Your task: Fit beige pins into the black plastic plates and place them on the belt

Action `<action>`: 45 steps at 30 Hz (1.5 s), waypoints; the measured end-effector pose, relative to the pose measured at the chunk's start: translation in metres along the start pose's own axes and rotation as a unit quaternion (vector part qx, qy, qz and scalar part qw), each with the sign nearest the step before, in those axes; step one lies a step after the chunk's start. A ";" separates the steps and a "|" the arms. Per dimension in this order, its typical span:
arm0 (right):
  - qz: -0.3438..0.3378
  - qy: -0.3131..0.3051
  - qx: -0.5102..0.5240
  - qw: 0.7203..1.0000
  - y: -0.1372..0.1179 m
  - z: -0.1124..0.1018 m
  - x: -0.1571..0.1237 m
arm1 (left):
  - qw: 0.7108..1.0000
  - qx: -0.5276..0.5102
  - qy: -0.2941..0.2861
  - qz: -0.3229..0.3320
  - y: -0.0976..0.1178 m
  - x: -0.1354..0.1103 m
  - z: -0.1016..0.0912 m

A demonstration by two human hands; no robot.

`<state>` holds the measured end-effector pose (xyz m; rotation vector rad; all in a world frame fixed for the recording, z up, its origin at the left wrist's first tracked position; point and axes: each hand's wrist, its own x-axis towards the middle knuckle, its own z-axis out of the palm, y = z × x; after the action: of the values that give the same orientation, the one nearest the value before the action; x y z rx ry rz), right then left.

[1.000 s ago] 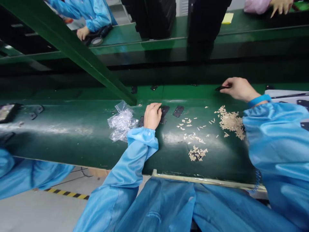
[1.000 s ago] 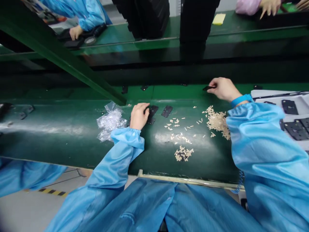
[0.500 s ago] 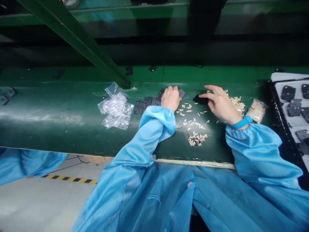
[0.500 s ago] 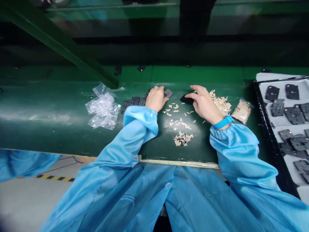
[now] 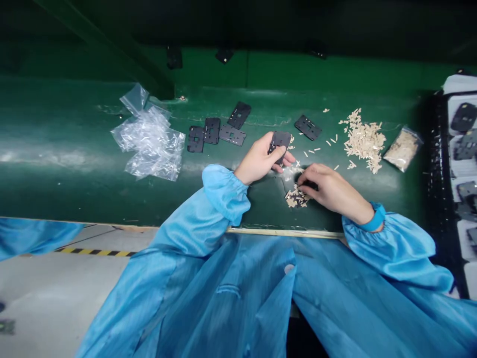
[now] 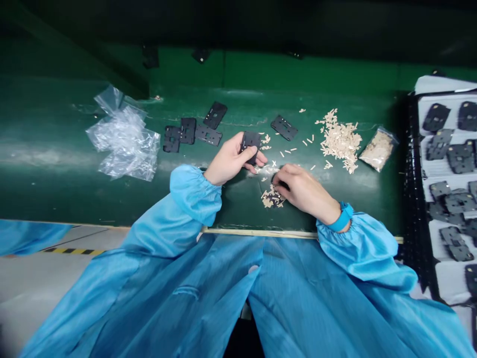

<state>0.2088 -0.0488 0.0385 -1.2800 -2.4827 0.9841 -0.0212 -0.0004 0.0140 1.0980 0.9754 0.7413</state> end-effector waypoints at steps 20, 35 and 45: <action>0.055 0.043 0.197 0.978 0.011 -0.013 0.052 | 0.991 0.099 0.065 0.058 -0.001 -0.003 0.006; 0.117 0.156 0.403 0.894 0.002 0.009 0.054 | 0.983 0.092 0.150 0.049 0.003 -0.006 0.007; -0.007 -0.012 0.074 0.997 0.009 -0.011 0.014 | 0.878 0.408 0.218 0.118 -0.002 -0.009 -0.001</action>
<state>0.2115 -0.0290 0.0394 -1.2098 -2.3815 1.1632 -0.0257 -0.0084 0.0140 1.8560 1.6419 0.8094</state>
